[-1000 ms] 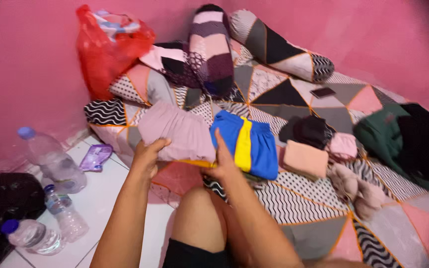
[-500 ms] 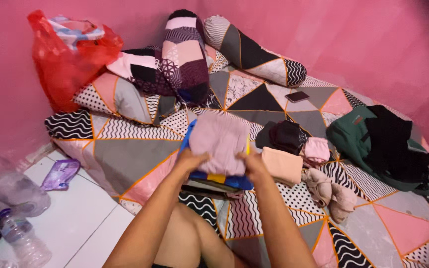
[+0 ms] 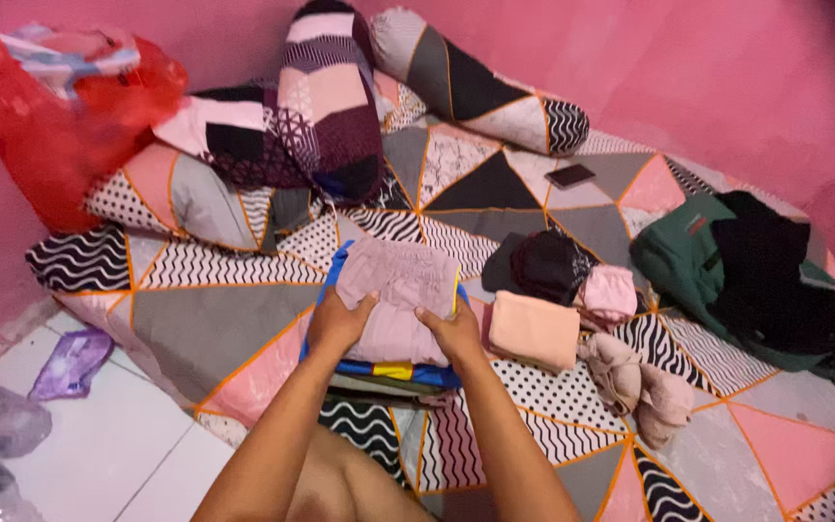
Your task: The person folds several pieces of clothing on a bed, including a pink cloth, a beige bra, a beige tank top, and a white lace bra. The person then stacks folded shorts and shirts on the bed.
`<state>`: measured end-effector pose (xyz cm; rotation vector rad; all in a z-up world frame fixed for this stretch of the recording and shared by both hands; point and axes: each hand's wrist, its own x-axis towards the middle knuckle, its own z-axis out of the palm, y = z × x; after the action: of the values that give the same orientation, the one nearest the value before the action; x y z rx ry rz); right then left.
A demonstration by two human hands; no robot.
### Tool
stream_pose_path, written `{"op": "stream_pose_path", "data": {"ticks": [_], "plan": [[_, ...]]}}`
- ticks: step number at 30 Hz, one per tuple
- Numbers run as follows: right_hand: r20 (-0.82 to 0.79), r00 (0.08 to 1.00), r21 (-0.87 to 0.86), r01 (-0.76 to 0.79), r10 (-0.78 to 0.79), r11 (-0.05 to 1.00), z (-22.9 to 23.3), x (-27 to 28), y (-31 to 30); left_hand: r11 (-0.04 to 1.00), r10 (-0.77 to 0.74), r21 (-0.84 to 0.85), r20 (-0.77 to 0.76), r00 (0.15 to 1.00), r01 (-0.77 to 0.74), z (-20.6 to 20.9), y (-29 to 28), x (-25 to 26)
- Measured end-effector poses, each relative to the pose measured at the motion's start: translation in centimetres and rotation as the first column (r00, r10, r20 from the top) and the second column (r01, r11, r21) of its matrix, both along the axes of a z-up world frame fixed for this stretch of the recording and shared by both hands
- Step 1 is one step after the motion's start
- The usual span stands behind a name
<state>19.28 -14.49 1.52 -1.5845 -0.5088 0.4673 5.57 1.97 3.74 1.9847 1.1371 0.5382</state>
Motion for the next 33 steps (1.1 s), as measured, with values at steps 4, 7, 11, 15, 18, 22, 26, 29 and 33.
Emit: {"op": "stream_pose_path", "data": {"ticks": [4,7,11,15,18,22,26,29,33], "plan": [[0.067,0.998,-0.106,0.03,-0.023,0.994,-1.2,0.7,-1.0,0.998,-0.032,-0.037,0.264,0.964,0.043,-1.7,0.7,-0.1],[0.383,0.9,-0.351,0.35,-0.208,0.869,-2.3,2.0,-2.4,0.993,0.028,-0.114,0.339,0.941,0.012,-2.8,1.9,-0.8],[-0.239,0.956,-0.361,0.074,-0.169,0.93,-4.5,2.4,-4.3,0.962,0.042,-0.273,0.199,0.979,0.015,-3.4,3.6,-2.3],[-0.56,0.827,-0.136,-0.032,-0.05,0.99,-5.9,2.4,-4.1,0.654,-0.052,-0.722,0.253,0.966,0.225,-3.7,3.9,-3.3],[-0.652,0.758,-0.071,-0.06,-0.001,0.996,-6.4,2.2,-3.5,0.578,-0.088,-0.766,0.283,0.955,0.281,-4.1,3.9,-3.0],[-0.741,0.671,-0.016,-0.049,0.021,0.999,-6.6,2.3,-3.1,0.495,-0.07,-0.836,0.235,0.969,0.239,-3.9,4.3,-1.8],[-0.717,0.694,0.096,-0.008,0.075,0.995,-7.4,1.8,-3.2,0.5,-0.053,-0.819,0.293,0.955,0.279,-3.3,3.7,-1.4],[-0.704,0.706,0.144,0.038,0.075,0.989,-7.6,2.5,-3.2,0.543,-0.06,-0.766,0.374,0.925,0.345,-2.4,3.6,-0.6],[-0.637,0.771,0.131,0.116,-0.006,0.985,-7.1,4.4,-3.5,0.604,-0.093,-0.685,0.447,0.889,0.408,-2.3,4.6,1.7]]}}
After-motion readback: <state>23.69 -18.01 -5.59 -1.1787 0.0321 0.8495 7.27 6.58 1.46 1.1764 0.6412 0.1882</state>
